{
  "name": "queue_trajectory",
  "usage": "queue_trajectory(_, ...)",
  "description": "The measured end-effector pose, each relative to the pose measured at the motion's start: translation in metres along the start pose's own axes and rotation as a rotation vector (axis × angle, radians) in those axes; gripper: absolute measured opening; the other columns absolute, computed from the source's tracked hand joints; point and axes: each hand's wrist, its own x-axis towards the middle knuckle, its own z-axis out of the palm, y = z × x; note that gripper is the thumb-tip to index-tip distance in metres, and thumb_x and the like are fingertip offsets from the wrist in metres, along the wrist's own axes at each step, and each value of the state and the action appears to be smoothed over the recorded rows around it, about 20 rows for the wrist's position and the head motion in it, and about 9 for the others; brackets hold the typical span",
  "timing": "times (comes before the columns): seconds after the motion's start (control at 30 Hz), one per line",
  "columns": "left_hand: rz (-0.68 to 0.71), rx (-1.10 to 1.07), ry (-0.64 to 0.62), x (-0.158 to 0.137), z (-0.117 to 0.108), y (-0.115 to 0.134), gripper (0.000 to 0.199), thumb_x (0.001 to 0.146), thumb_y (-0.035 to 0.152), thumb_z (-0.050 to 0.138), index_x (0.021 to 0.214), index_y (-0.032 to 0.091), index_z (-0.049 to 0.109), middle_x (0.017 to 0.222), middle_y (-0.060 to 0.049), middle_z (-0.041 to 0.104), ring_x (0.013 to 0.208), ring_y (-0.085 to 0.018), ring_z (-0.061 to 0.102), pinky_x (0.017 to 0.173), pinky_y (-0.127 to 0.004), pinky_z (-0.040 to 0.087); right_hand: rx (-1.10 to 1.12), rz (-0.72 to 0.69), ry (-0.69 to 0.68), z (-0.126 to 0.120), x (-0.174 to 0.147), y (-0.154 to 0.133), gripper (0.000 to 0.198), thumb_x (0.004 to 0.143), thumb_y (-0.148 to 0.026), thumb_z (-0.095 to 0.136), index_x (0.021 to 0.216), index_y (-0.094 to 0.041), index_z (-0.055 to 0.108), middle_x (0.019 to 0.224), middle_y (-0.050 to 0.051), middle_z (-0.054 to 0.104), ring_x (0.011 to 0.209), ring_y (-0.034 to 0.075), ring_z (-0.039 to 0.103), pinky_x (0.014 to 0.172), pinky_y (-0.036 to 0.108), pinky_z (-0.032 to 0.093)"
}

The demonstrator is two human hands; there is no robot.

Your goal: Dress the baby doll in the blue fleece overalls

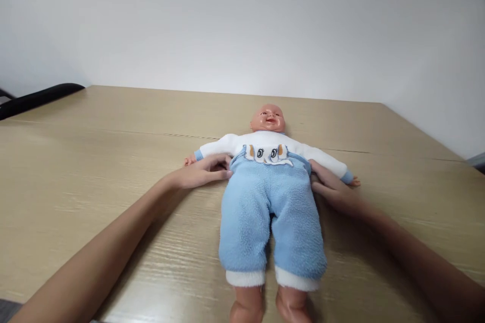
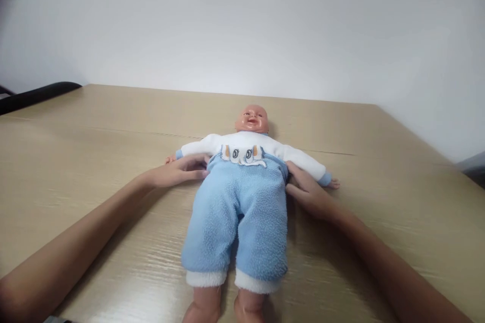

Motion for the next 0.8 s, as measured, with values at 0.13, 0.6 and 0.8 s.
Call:
queue_trajectory(0.13,-0.002,0.062,-0.039,-0.007,-0.01,-0.001,0.04,0.089,0.042,0.087,0.117,0.022,0.068,0.118,-0.007,0.069,0.11,-0.024,0.067,0.097,-0.035,0.054,-0.104,-0.04,-0.177,-0.013,-0.005,0.0,0.053,0.066,-0.022,0.098,0.116,-0.028,0.08,0.139,0.008,0.077,0.151,0.041,0.055,0.137,0.056,0.028)
queue_trajectory(0.6,0.038,-0.189,0.061,-0.001,0.004,-0.003,0.03,0.086,0.045,0.088,0.098,0.02,0.075,0.1,-0.006,0.073,0.097,-0.025,0.068,0.093,-0.039,0.052,0.071,0.046,-0.065,-0.007,-0.017,0.012,0.043,0.079,-0.044,0.092,0.12,-0.033,0.082,0.132,0.007,0.08,0.145,0.039,0.062,0.131,0.056,0.037)
queue_trajectory(0.8,0.024,-0.475,0.138,0.001,0.02,-0.006,0.023,0.094,0.037,0.078,0.11,0.022,0.071,0.104,-0.004,0.071,0.099,-0.022,0.067,0.092,-0.035,0.048,0.235,0.117,0.003,0.017,-0.018,-0.001,0.037,0.091,-0.059,0.073,0.114,-0.031,0.081,0.108,0.008,0.082,0.121,0.039,0.071,0.109,0.054,0.058)
